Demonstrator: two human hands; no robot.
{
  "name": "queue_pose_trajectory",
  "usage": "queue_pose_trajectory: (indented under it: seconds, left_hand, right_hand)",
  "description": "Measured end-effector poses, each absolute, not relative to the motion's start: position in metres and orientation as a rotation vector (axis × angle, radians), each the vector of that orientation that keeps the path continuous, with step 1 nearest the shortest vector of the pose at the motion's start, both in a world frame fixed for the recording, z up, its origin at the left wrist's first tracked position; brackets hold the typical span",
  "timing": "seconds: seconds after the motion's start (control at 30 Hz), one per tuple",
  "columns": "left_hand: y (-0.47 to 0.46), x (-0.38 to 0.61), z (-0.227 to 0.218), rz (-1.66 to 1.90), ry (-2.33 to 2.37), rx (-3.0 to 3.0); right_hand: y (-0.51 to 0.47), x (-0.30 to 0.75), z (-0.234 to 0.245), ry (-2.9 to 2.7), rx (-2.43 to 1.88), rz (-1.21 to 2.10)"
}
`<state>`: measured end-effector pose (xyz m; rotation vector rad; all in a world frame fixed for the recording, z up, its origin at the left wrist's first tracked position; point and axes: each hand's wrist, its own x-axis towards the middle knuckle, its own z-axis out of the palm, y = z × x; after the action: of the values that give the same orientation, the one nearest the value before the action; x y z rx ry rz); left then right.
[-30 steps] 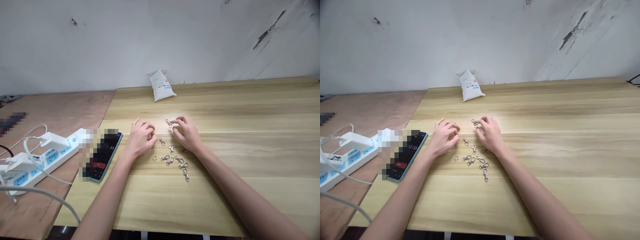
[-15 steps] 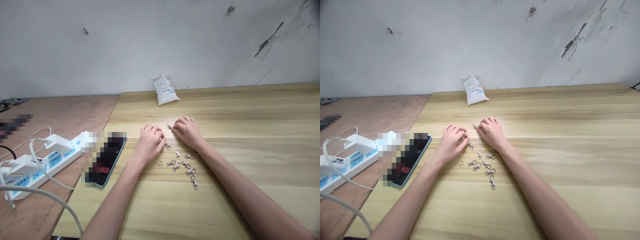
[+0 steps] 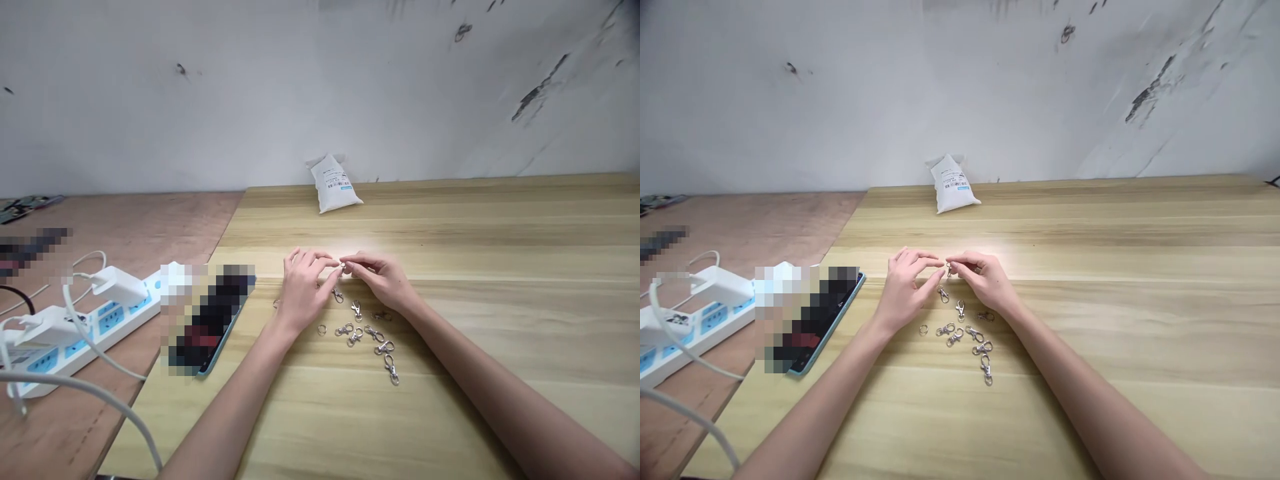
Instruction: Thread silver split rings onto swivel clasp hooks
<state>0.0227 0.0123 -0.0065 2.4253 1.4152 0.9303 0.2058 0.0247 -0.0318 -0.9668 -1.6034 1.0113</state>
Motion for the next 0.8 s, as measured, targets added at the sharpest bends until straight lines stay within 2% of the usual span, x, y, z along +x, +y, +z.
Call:
queue_pose_trajectory:
  seconds: [0.23,0.43,0.57,0.8]
  left_hand:
    - [0.018,0.017,-0.011,0.898,1.390,2.413]
    - [0.026,0.011,-0.020,0.720,1.380,2.455]
    - [0.027,0.016,-0.022,0.698,1.374,2.498]
    - [0.024,0.021,-0.019,0.687,1.383,2.489]
  right_hand:
    - [0.022,0.201,-0.030,-1.695,-1.032,0.842]
    - [0.022,0.200,-0.030,-1.629,-1.143,0.675]
    - [0.026,0.206,-0.035,-1.544,-1.233,0.446]
    - [0.029,0.211,-0.037,-1.946,-1.438,-0.026]
